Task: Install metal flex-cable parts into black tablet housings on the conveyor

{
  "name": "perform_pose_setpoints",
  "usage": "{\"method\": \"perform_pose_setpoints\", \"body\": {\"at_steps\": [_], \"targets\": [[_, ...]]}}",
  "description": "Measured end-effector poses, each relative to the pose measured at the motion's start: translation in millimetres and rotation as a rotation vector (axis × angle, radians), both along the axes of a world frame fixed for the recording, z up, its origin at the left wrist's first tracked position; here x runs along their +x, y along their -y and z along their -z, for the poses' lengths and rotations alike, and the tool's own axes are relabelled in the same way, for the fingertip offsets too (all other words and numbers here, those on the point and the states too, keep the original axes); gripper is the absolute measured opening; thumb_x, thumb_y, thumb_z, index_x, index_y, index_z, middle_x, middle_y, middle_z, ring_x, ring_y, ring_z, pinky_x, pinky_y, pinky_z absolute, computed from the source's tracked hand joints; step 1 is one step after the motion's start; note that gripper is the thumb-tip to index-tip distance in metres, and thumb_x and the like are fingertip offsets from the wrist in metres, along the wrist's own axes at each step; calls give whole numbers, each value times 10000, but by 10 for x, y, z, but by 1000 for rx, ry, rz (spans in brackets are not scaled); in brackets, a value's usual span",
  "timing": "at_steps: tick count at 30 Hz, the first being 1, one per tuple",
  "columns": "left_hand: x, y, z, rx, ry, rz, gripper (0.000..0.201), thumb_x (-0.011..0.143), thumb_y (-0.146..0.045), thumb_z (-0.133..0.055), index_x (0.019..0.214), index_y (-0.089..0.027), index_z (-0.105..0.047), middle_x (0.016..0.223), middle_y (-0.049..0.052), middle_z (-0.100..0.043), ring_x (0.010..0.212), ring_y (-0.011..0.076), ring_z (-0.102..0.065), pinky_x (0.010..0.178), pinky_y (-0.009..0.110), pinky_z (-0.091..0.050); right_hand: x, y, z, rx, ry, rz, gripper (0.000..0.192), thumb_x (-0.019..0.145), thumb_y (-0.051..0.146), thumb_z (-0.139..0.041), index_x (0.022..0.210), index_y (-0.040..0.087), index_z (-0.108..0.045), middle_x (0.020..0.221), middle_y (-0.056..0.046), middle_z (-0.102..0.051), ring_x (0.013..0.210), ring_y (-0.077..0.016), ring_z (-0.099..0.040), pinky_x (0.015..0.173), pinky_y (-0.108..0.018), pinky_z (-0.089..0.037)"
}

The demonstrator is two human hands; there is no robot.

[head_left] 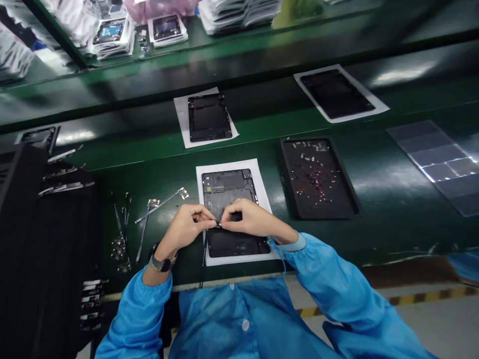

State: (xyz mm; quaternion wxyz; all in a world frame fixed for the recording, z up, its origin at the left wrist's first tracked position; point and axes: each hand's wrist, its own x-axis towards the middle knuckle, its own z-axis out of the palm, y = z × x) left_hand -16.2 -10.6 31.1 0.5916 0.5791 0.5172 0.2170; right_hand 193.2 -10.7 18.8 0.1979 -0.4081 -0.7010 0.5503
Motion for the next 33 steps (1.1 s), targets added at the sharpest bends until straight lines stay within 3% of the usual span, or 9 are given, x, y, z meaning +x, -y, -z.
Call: {"method": "perform_pose_setpoints", "body": {"at_steps": [16,26,33], "targets": [[-6,-2,71,-96,90,-52,282,579,-345,-870,661,-130,-706,653,46,-693,608,132,-590,619,253,-467,27,-15,26,-17,-12,-6,121,819,250,-666,783,163,-742,794,-26,-760,747,-167,-673,728,-266,-485],[0,36,26,-13,-20,-2,139,667,-254,-768,671,-136,-695,624,35,-676,574,131,-559,561,244,-413,-35,51,-18,5,68,26,105,789,160,-651,729,171,-737,718,-6,-743,687,-150,-649,679,-246,-461],[-13,3,2,-3,-20,18,125,670,-254,-753,677,-140,-703,654,48,-699,599,140,-580,584,253,-433,-19,36,-1,-28,7,23,109,801,186,-643,748,163,-735,726,-13,-735,689,-149,-655,681,-244,-472]]}}
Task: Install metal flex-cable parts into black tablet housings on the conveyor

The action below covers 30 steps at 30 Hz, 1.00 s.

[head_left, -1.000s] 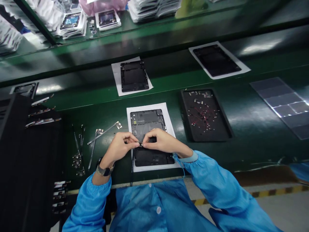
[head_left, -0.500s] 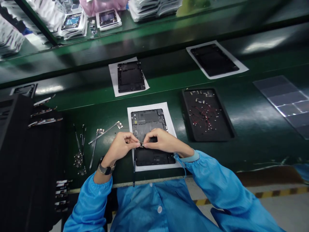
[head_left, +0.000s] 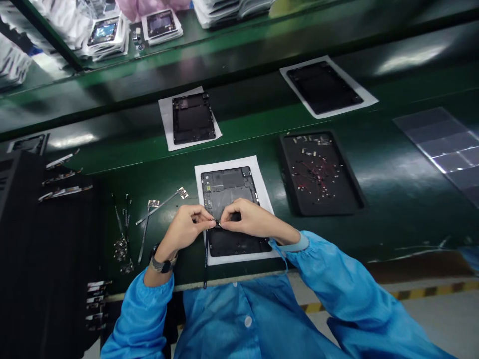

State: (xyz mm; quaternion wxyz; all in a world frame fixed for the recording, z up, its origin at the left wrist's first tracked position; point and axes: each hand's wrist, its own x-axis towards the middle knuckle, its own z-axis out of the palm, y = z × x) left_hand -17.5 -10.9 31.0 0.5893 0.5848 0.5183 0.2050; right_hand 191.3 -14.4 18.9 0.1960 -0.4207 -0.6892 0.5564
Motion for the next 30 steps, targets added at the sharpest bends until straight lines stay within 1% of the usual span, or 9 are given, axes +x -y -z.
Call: {"method": "perform_pose_setpoints", "body": {"at_steps": [4,8,13,16,19,24,30], "targets": [[-7,-8,4,0,18,2,118,670,-249,-752,673,-142,-701,661,49,-705,608,142,-590,596,256,-447,10,-14,-3,-22,-35,-9,121,810,209,-638,755,157,-732,732,-20,-733,698,-154,-662,690,-250,-482],[-6,-3,15,-2,12,18,119,678,-254,-748,675,-143,-706,660,48,-706,603,139,-581,588,255,-439,7,-14,-25,4,-6,-14,105,802,190,-650,742,163,-731,735,-15,-737,705,-150,-653,709,-250,-479],[13,12,17,1,-8,0,139,670,-265,-766,665,-146,-695,629,40,-688,577,136,-562,561,250,-423,-6,-1,-38,7,35,-1,107,796,154,-650,735,170,-736,724,-7,-737,702,-150,-650,706,-251,-471],[28,18,6,-29,32,-19,188,644,-292,-807,647,-145,-689,630,43,-690,585,140,-583,571,252,-443,-1,-4,-32,8,45,4,107,797,149,-654,738,177,-739,726,-4,-738,706,-154,-649,705,-255,-467],[37,13,0,-96,107,-43,243,607,-314,-848,625,-142,-678,664,56,-711,616,148,-620,610,259,-479,21,-19,-23,-18,29,-2,93,805,169,-669,762,183,-749,759,-6,-749,728,-158,-651,715,-261,-467],[48,1,17,-202,161,-82,287,537,-285,-899,609,-132,-667,669,56,-714,619,136,-633,634,248,-498,51,-28,-3,-46,-17,1,70,799,189,-695,762,182,-754,784,-9,-758,768,-164,-660,756,-265,-477],[86,18,27,-190,162,-103,286,536,-293,-896,625,-130,-678,625,37,-686,597,133,-618,613,245,-493,30,-68,9,-69,-57,-11,89,800,231,-696,769,169,-752,777,-17,-754,771,-173,-673,771,-280,-489]]}}
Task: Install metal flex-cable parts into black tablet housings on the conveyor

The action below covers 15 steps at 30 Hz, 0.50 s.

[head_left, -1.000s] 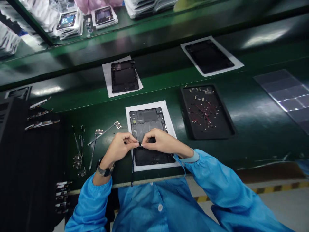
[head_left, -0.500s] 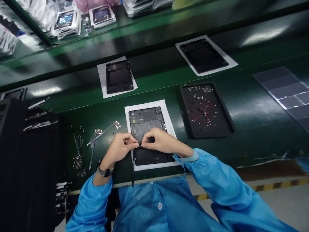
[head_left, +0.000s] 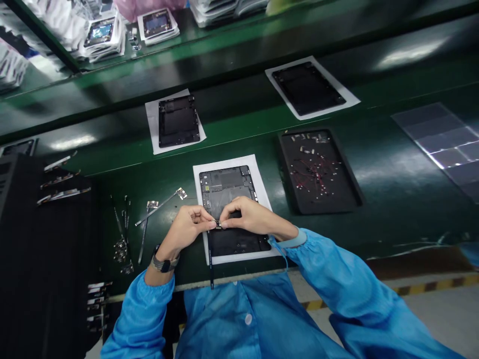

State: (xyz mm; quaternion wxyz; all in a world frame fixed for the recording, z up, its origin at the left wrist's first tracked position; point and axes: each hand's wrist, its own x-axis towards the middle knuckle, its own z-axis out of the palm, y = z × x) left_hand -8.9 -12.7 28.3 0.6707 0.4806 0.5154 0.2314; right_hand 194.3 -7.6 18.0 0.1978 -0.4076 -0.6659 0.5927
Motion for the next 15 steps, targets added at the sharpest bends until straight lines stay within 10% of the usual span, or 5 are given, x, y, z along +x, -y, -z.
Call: {"method": "perform_pose_setpoints", "body": {"at_steps": [8,15], "targets": [[-289,-59,-169,178,81,-248,220,668,-261,-820,841,-145,-749,695,34,-682,551,91,-536,482,193,-411,440,267,-205,307,241,380,105,862,309,-667,856,210,-702,892,-49,-726,888,-228,-639,852,-373,-433],[-331,-62,-240,165,311,-412,293,634,-220,-837,856,-156,-657,737,25,-681,611,128,-635,514,207,-493,299,710,36,396,625,288,120,875,242,-663,772,208,-612,717,-46,-626,789,-232,-564,712,-354,-340]]}}
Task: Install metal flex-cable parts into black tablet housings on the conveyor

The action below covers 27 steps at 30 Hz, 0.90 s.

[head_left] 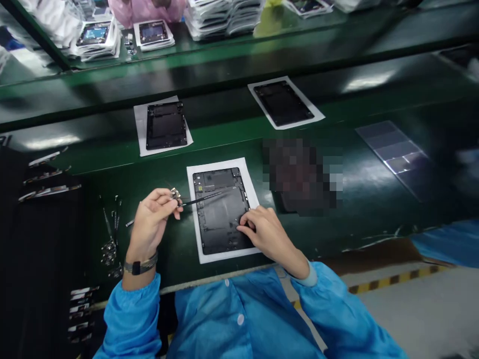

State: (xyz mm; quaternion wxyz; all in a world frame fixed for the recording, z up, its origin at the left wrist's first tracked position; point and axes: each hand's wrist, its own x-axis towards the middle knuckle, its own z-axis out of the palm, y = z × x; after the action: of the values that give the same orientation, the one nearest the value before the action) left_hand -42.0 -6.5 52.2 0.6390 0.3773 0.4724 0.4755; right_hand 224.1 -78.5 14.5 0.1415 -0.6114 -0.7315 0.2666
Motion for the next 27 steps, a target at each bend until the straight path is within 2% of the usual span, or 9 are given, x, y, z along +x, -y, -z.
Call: {"method": "perform_pose_setpoints", "body": {"at_steps": [3,7,11,13,15,18,21,27], "targets": [[155,49,74,-51,-6,84,342,620,-215,-835,907,-137,-667,709,21,-678,626,151,-661,529,224,-509,-50,-12,23,1,-74,-25,120,885,192,-615,767,207,-595,755,-45,-631,813,-222,-558,743,-349,-358],[329,122,155,-120,-31,226,264,613,-229,-832,762,-132,-638,741,51,-711,620,141,-645,562,239,-514,-8,24,0,-41,-223,31,95,871,200,-592,778,207,-608,748,-24,-647,731,-184,-557,740,-331,-401],[429,181,156,-122,-105,352,238,626,-261,-821,701,-133,-635,822,78,-735,573,100,-579,550,229,-471,30,107,6,-240,-430,94,90,855,263,-619,863,184,-663,722,-28,-703,678,-178,-608,679,-309,-456],[467,206,158,-119,-132,364,244,613,-272,-827,689,-137,-638,807,69,-724,620,114,-594,569,229,-465,38,123,12,-346,-547,121,159,844,285,-634,934,161,-678,747,-46,-741,729,-195,-666,715,-314,-491],[501,231,168,-116,-161,359,250,595,-271,-835,683,-139,-641,785,56,-709,646,118,-600,561,218,-444,46,121,10,-396,-601,131,190,833,305,-643,925,148,-694,756,-59,-754,761,-206,-691,749,-320,-507],[546,277,187,-140,-174,370,255,595,-273,-832,695,-137,-642,713,29,-678,569,98,-560,507,207,-409,53,104,-13,-371,-574,98,172,814,306,-643,803,148,-712,718,-52,-731,696,-185,-659,668,-290,-487],[593,341,203,-184,-127,393,267,606,-272,-820,728,-140,-623,613,5,-645,502,94,-547,489,210,-421,44,98,-41,-301,-516,56,162,810,281,-634,763,147,-713,678,-31,-687,621,-147,-578,594,-261,-430],[701,490,267,-270,-129,384,271,607,-236,-802,775,-122,-623,590,37,-681,478,114,-589,489,221,-464,8,125,-44,-239,-566,43,134,809,279,-638,760,168,-694,726,-23,-680,634,-139,-530,614,-258,-409]]}}
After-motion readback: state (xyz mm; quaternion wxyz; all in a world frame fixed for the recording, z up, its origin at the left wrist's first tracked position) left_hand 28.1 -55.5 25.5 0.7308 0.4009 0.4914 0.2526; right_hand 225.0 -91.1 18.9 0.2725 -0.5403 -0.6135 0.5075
